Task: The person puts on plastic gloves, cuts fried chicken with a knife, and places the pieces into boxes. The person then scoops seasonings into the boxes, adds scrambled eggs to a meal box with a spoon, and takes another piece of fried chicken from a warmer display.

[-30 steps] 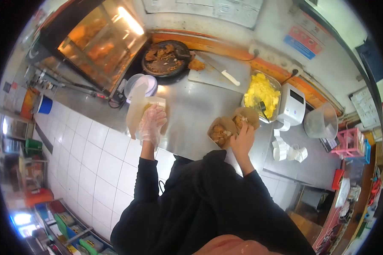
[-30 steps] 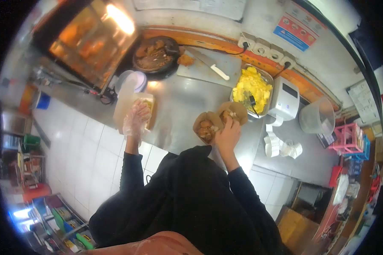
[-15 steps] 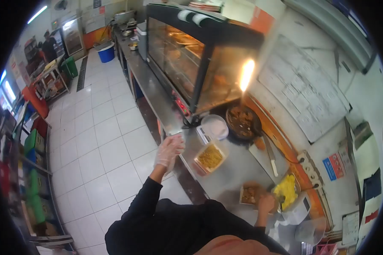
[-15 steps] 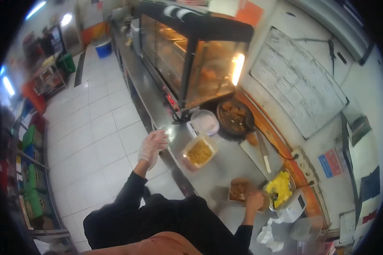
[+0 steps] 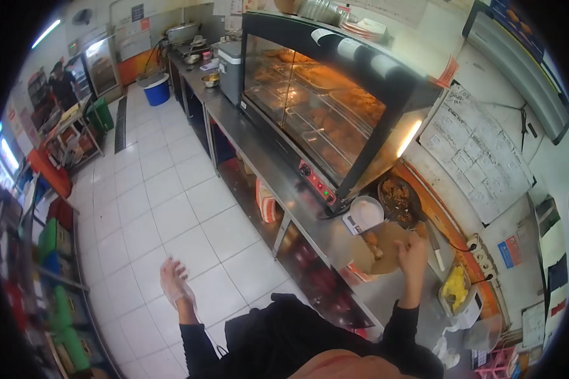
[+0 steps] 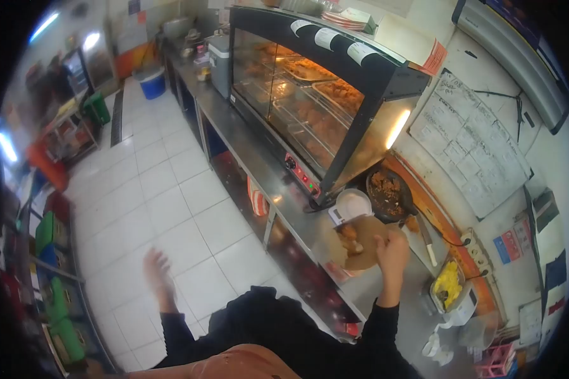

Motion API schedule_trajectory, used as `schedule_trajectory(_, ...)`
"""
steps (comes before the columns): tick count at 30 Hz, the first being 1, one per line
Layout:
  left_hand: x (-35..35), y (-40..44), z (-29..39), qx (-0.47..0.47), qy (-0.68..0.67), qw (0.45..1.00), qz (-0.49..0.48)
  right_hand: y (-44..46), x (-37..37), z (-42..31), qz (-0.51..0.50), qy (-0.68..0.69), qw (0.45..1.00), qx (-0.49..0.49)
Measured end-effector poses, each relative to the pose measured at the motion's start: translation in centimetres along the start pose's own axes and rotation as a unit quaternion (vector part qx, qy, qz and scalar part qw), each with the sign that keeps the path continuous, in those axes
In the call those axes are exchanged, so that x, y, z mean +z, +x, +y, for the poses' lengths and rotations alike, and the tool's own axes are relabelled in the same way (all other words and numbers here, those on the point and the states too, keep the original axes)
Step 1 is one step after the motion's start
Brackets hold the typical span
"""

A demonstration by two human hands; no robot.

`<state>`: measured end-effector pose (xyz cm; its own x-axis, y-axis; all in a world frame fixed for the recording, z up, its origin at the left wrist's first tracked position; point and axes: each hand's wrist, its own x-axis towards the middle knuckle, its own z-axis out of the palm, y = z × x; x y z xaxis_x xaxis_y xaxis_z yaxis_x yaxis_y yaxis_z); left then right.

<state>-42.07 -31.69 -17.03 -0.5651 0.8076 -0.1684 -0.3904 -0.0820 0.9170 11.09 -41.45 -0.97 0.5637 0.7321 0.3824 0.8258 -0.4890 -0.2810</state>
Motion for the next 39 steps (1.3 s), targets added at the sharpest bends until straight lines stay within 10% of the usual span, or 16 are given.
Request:
schedule_trajectory(8,7.1,8.3,-3.7,-0.135,0.052,0.988,-0.057,4.1,9.7,-12.3,-0.089,0.042,0.994,-0.044)
schedule_trajectory(22,26.1,37.8,-3.9,-0.079,0.142,0.976,-0.145,20.5,21.6,-25.6,-0.021,0.068,0.997,-0.035)
schedule_trajectory(31,19.4,54.6,-7.5,-0.170,0.155,0.973,0.006,26.7,29.9,-40.3,-0.137,0.086,0.985,-0.054)
schedule_trajectory(39,14.3,69.9,-0.8,-0.028,0.063,0.991,0.119,35.6,41.5,-60.9,-0.121,0.148,0.954,-0.231)
